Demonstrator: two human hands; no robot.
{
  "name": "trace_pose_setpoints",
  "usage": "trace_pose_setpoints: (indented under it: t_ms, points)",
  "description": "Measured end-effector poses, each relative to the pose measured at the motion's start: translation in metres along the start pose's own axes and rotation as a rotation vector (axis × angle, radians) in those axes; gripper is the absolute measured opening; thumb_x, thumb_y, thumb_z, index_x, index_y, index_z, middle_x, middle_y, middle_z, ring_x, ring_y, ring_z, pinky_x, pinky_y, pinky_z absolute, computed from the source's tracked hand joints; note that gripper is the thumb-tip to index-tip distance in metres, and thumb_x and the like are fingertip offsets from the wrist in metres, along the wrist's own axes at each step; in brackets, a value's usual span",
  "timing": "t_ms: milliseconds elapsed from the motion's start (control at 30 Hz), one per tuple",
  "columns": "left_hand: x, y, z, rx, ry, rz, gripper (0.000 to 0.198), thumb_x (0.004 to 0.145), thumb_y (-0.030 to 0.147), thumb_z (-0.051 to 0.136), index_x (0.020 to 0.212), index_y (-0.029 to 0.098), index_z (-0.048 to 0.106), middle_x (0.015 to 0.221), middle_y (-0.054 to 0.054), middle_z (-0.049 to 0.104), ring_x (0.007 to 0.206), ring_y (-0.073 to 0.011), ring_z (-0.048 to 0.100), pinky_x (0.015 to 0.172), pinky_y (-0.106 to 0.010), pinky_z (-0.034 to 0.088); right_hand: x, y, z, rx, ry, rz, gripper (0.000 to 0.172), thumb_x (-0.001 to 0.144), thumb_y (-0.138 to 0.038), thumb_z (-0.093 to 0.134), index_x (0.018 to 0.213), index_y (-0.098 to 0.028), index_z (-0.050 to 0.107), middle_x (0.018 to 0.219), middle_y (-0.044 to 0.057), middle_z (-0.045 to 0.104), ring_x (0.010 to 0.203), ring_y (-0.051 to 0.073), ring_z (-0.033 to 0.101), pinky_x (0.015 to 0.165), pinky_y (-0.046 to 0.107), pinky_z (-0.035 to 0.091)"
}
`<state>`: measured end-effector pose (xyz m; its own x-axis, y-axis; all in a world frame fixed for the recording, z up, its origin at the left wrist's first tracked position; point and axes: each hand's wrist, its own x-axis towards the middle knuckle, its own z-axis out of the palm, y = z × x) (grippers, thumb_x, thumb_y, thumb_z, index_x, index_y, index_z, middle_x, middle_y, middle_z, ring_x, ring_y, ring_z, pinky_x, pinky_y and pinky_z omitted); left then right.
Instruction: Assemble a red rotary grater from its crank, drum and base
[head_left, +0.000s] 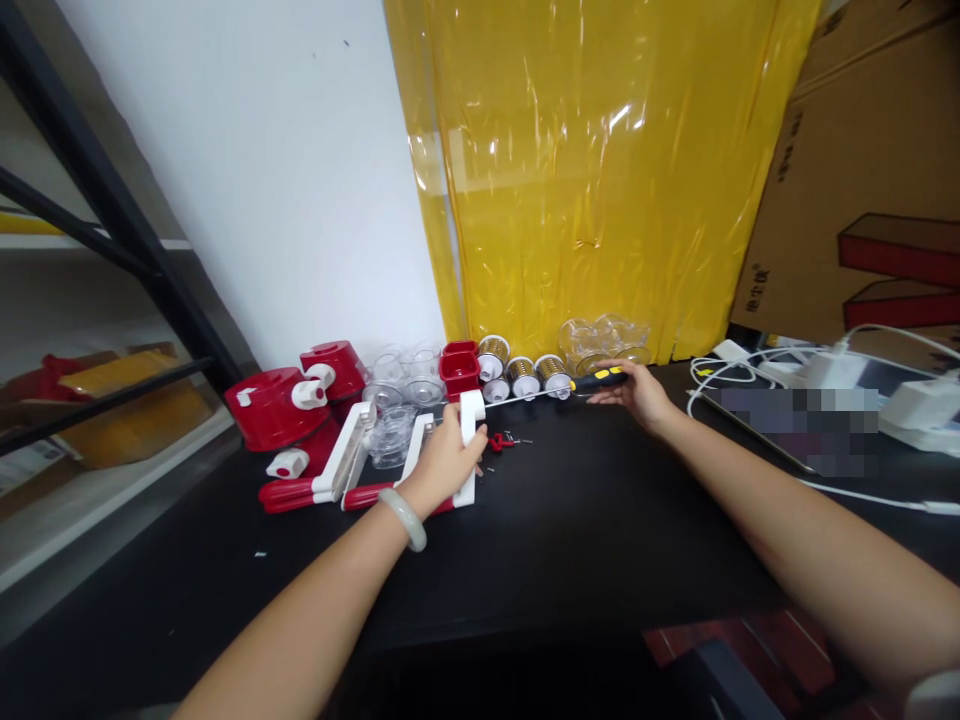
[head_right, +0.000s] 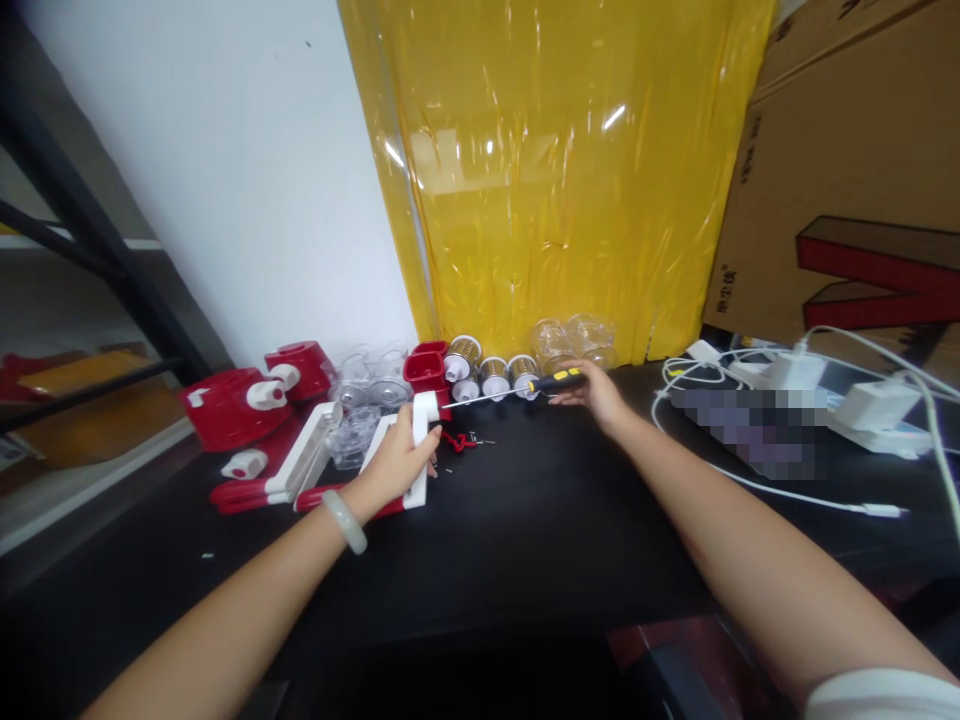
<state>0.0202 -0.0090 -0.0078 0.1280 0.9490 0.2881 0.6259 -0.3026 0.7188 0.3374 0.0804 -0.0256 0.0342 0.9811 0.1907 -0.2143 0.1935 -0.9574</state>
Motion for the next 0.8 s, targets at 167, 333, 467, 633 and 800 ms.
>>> trace_pose_setpoints:
  t_ms: [167,333,467,633,800]
  points:
    - [-0.0028,0.0028,0.0003,0.013,-0.011,-0.009,0.031,0.092,0.04,0.05,0.111,0.019,0.039,0.07,-0.001,0.066,0.049,-0.0207,0.065,0.048,-0.029,0.048,-0.003,-0.0016,0.0,0.052,0.003,-0.055,0.048,0.082,-0.032,0.039,0.123,-0.015,0.058,0.07,0.006,0.071,0.062,0.025,0.072,0.067,0.04,0.056]
    - [-0.003,0.0021,0.0009,-0.005,0.001,-0.01,0.028,0.092,0.041,0.05,0.107,0.02,0.039,0.069,0.0,0.065,0.048,-0.0194,0.065,0.047,-0.028,0.048,-0.0041,-0.0053,0.0014,0.038,0.022,-0.029,0.05,0.085,-0.03,0.04,0.131,-0.014,0.054,0.068,0.004,0.07,0.052,0.021,0.068,0.063,0.036,0.055]
    - [-0.0026,0.0018,0.0013,-0.008,-0.002,-0.019,0.028,0.092,0.042,0.05,0.106,0.02,0.038,0.071,-0.001,0.065,0.048,-0.0194,0.065,0.046,-0.028,0.048,-0.0011,-0.005,-0.0016,-0.019,0.0,-0.029,0.05,0.087,-0.032,0.042,0.132,-0.014,0.052,0.059,0.002,0.066,0.046,0.019,0.064,0.055,0.032,0.052]
    - [-0.0017,0.0013,0.0005,-0.008,0.006,-0.015,0.029,0.092,0.039,0.049,0.11,0.02,0.038,0.07,0.0,0.064,0.048,-0.0192,0.065,0.046,-0.027,0.048,0.0017,0.0011,-0.0057,-0.064,-0.032,-0.117,0.044,0.086,-0.043,0.053,0.117,-0.014,0.061,0.045,-0.003,0.057,0.035,0.015,0.054,0.05,0.03,0.051]
    - [-0.0008,0.0011,-0.0003,-0.015,0.006,-0.021,0.031,0.091,0.04,0.051,0.111,0.019,0.039,0.069,0.0,0.064,0.048,-0.0191,0.064,0.047,-0.027,0.048,0.0023,0.0014,-0.0055,-0.116,-0.051,-0.097,0.051,0.084,-0.062,0.055,0.102,-0.016,0.064,0.042,-0.003,0.054,0.033,0.014,0.052,0.054,0.032,0.053]
